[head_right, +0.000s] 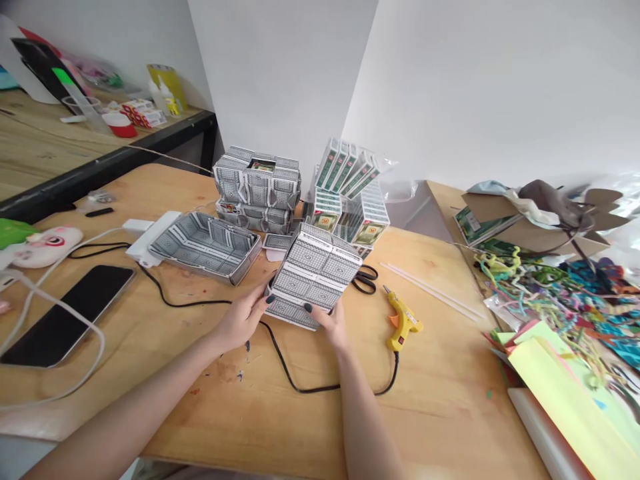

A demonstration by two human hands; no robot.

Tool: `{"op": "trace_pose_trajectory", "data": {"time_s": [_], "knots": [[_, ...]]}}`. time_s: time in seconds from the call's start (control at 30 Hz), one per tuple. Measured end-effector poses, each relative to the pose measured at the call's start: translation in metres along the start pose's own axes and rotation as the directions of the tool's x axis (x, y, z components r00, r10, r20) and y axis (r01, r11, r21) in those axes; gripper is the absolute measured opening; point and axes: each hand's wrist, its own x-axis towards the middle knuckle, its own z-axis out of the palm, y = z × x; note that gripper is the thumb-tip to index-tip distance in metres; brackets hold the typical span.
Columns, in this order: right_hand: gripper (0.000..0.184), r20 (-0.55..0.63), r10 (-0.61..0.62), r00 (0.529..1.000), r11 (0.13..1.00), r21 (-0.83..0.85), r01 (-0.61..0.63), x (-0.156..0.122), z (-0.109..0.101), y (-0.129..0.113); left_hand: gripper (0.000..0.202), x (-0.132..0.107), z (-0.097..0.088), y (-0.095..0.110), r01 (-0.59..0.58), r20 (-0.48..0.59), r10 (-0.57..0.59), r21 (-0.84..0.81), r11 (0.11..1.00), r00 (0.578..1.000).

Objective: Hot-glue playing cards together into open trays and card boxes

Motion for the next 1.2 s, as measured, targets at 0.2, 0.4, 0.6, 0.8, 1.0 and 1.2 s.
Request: {"op": "trace_pose_trajectory", "data": {"time_s": [0.2, 0.4, 0.6, 0.8, 1.0, 1.2], "knots": [[0.056, 0.131, 0.111, 0.985, 0.984, 0.126, -0.128, -0.003, -0.007, -0.011, 0.047, 0.004, -0.007, 0.001, 0.052, -0.001, -0.052, -0.072, 0.996, 0.999], [0.057, 0.107, 0.096, 0.990, 0.978, 0.176, -0.114, 0.000, -0.006, -0.016, 0.043, 0.004, 0.000, -0.003, 0.174, 0.081, -0.161, -0.198, 0.965, 0.984], [0.048, -0.009, 0.060, 0.998, 0.987, 0.150, -0.058, 0.002, -0.006, -0.020, 0.044, 0.004, 0.009, -0.013, 0.250, 0.086, -0.236, -0.437, 0.864, 0.968], [0.045, -0.022, 0.067, 0.998, 0.987, 0.148, -0.063, 0.006, -0.008, -0.019, 0.044, 0.004, 0.011, -0.016, 0.253, 0.116, -0.227, -0.546, 0.798, 0.967], [0.043, 0.001, 0.074, 0.997, 0.984, 0.163, -0.074, 0.006, -0.004, -0.022, 0.041, 0.004, 0.014, -0.019, 0.238, 0.101, -0.219, -0.546, 0.804, 0.971], [0.036, -0.016, 0.099, 0.995, 0.981, 0.166, -0.095, 0.006, -0.002, -0.024, 0.046, 0.002, 0.021, -0.020, 0.337, 0.070, -0.363, -0.563, 0.754, 0.929]]}}
